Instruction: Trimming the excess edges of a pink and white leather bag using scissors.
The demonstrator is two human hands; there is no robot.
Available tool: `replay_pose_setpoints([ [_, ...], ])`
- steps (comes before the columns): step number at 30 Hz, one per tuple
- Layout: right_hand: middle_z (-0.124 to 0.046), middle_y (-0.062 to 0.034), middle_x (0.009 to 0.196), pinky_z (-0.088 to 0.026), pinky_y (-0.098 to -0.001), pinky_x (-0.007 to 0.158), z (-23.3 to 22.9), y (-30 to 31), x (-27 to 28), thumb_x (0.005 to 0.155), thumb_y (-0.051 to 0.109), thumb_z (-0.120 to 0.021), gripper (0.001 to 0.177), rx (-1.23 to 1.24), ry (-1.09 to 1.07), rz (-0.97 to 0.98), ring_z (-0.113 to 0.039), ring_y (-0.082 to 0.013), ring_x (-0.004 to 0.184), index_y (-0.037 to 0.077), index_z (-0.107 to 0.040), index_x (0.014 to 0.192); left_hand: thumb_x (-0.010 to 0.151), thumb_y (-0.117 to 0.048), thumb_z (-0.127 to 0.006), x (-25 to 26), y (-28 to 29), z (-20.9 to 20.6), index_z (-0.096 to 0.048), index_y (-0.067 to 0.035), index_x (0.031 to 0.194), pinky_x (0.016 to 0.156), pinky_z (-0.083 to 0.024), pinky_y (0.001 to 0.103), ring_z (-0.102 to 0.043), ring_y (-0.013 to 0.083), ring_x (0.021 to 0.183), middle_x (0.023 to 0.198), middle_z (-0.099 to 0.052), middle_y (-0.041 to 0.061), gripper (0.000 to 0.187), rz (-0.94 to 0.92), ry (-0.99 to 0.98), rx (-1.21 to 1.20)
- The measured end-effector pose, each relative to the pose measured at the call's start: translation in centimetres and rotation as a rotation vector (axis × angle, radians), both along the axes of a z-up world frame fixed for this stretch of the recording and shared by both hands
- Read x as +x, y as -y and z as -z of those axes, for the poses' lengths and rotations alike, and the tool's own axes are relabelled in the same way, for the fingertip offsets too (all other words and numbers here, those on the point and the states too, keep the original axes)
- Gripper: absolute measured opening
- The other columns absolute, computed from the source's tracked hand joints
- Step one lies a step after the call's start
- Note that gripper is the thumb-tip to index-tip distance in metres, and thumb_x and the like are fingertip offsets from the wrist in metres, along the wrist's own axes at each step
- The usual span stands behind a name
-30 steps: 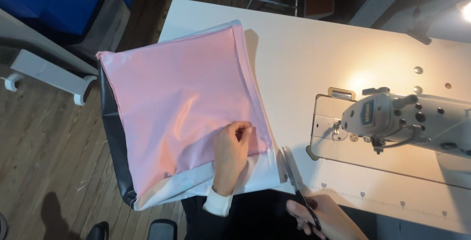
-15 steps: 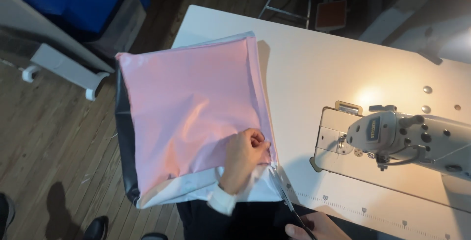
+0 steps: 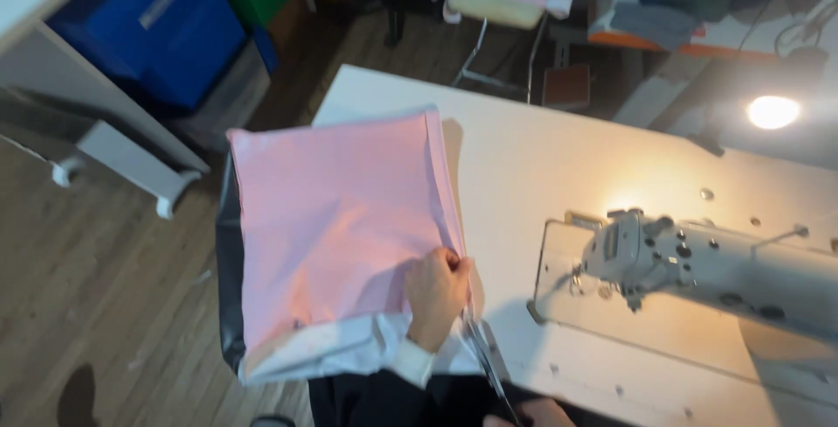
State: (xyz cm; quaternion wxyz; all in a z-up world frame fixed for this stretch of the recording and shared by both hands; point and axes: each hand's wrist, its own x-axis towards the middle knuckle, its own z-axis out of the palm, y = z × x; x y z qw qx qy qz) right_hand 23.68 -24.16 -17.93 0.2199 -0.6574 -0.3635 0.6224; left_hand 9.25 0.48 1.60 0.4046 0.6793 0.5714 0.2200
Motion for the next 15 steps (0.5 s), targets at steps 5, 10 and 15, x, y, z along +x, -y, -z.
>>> replay_pose_setpoints([
  [5, -0.068, -0.0051, 0.072, -0.052, -0.0249, 0.06, -6.4, -0.7, -1.8, 0.094, 0.05, -0.08, 0.056, -0.015, 0.107, -0.021, -0.065, -0.0097, 0.068, -0.005, -0.076, 0.09, 0.082, -0.029, -0.081, -1.1, -1.4, 4.5, -0.072, -0.003, 0.078, 0.056, -0.055, 0.039, -0.071, 0.0263, 0.057, 0.065, -0.073, 0.012, 0.028, 0.023, 0.114, 0.122],
  [10, -0.065, -0.0016, 0.062, -0.037, -0.0245, 0.042, -17.3, -5.8, -3.3, 0.088, 0.041, -0.073, 0.041, -0.214, -0.273, 0.28, -0.059, -0.0109, 0.05, 0.0, -0.073, 0.093, 0.085, -0.021, -0.076, -1.9, -3.8, 2.1, -0.078, 0.001, 0.082, 0.048, -0.052, 0.03, -0.066, 0.0137, 0.051, 0.061, -0.071, 0.008, 0.022, 0.063, 0.249, -0.357],
  [15, -0.06, -0.0048, 0.054, -0.035, -0.0217, 0.036, -18.6, -8.8, -3.3, 0.088, 0.05, -0.071, 0.051, -0.197, -0.203, 0.212, -0.049, -0.0095, 0.037, 0.0, -0.065, 0.081, 0.084, -0.016, -0.076, -1.9, -4.7, 1.4, -0.077, 0.005, 0.081, 0.047, -0.047, 0.024, -0.061, 0.0094, 0.049, 0.059, -0.069, 0.007, 0.021, 0.109, 0.28, -0.333],
])
